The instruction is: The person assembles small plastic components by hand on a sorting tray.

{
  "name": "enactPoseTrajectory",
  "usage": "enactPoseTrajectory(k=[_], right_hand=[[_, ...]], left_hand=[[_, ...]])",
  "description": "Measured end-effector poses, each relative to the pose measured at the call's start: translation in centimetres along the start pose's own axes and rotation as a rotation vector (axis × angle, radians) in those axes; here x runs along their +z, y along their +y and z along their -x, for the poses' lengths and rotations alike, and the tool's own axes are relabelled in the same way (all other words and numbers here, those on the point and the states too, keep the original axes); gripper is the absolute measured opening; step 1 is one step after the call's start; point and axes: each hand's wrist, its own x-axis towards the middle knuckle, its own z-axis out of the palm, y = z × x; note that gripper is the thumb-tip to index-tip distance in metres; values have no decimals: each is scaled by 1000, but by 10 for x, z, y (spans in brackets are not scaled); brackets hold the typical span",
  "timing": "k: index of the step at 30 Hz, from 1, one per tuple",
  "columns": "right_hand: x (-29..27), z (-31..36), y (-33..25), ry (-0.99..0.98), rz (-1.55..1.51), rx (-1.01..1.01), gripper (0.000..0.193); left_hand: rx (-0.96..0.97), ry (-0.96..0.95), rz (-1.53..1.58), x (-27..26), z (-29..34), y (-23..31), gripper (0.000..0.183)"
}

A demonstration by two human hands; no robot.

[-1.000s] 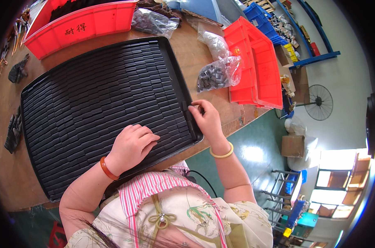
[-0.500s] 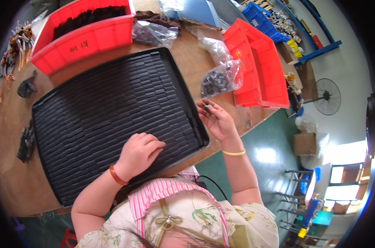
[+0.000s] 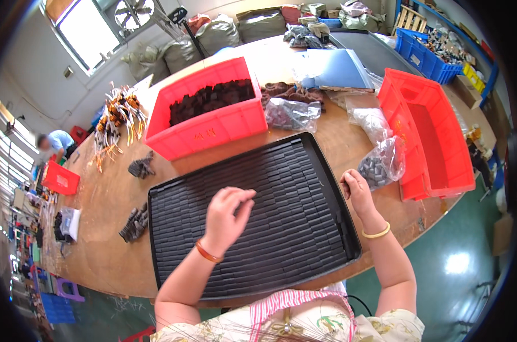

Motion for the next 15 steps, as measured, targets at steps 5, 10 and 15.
enactPoseTrajectory(k=[5,10,15], right_hand=[[18,-26,8,43,201,-215,24],[17,-21,2,179,175,-246,16],[16,-20,-10,127,252,-439,8]], left_hand=[[-36,21,-316,-33,-100,-62,14],[-185,-15,-502,-43,-203,-172,15],[-265,-250,-602,16,-275,-252,29]])
